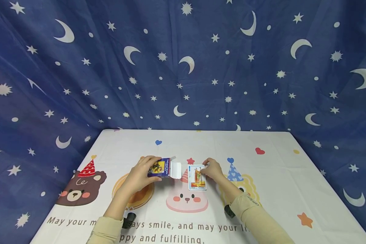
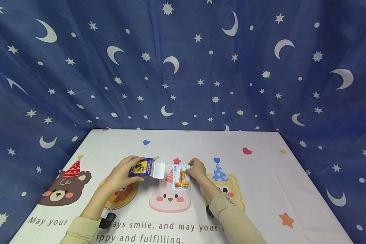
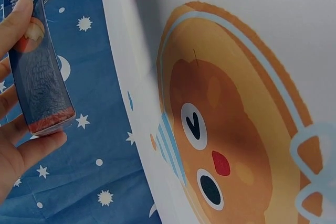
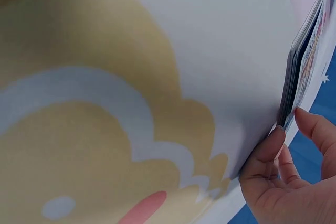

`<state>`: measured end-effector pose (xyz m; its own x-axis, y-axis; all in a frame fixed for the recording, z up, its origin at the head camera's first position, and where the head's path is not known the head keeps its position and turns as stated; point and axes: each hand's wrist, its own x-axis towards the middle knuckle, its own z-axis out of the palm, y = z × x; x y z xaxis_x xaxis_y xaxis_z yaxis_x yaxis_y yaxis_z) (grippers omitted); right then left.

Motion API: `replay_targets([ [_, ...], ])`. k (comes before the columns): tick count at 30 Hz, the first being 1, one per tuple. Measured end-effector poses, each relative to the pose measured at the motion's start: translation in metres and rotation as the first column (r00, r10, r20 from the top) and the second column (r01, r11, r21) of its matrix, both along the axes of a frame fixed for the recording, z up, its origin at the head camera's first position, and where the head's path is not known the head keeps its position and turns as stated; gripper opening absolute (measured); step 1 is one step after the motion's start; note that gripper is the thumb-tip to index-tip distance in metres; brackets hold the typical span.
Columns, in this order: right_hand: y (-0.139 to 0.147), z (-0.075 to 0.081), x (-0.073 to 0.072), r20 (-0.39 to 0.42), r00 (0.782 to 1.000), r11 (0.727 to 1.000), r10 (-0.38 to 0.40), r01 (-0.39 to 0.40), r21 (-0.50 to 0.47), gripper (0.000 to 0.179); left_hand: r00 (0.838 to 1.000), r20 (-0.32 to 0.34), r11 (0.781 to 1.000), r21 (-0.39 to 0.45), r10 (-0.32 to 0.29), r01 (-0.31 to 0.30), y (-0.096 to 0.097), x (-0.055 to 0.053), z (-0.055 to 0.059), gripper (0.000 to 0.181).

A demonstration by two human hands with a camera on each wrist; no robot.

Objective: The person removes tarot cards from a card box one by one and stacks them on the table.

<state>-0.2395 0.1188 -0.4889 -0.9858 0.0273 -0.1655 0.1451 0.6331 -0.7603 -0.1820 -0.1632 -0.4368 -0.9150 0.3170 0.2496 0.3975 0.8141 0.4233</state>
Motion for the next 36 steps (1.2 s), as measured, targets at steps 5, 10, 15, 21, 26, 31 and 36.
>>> replay_targets([
  [5, 0.000, 0.001, 0.000, -0.002, 1.000, 1.000, 0.007, -0.007, 0.004, 0.030, 1.000, 0.000, 1.000, 0.003, -0.001, 0.001, 0.000, 0.000, 0.000, 0.074],
  [10, 0.000, 0.000, 0.000, -0.018, 1.000, 1.000, 0.009, -0.008, 0.020, 0.030, 1.000, 0.006, 1.000, 0.011, -0.001, 0.001, -0.001, 0.000, 0.000, 0.074],
  [15, -0.001, 0.000, -0.001, -0.023, 1.000, 1.000, 0.003, -0.003, 0.025, 0.029, 1.000, -0.002, 1.000, 0.012, -0.008, 0.008, -0.002, 0.000, 0.000, 0.074],
  [21, 0.001, -0.001, -0.002, -0.013, 1.000, 1.000, -0.009, 0.008, -0.009, 0.026, 1.000, -0.002, 1.000, 0.019, -0.012, 0.012, -0.002, 0.000, 0.000, 0.074],
  [26, 0.006, -0.002, -0.002, 0.035, 0.998, 0.988, -0.048, 0.052, -0.146, 0.022, 1.000, -0.001, 1.000, 0.021, -0.008, 0.008, -0.002, 0.001, 0.000, 0.074],
  [31, 0.009, -0.003, -0.003, 0.057, 0.997, 0.973, -0.058, 0.069, -0.221, 0.023, 1.000, 0.002, 1.000, 0.013, -0.010, 0.010, -0.002, 0.000, -0.001, 0.074],
  [36, 0.009, -0.003, -0.003, 0.064, 0.996, 0.970, -0.062, 0.075, -0.229, 0.022, 1.000, 0.004, 1.000, 0.012, -0.014, 0.014, -0.001, -0.001, -0.001, 0.074],
])
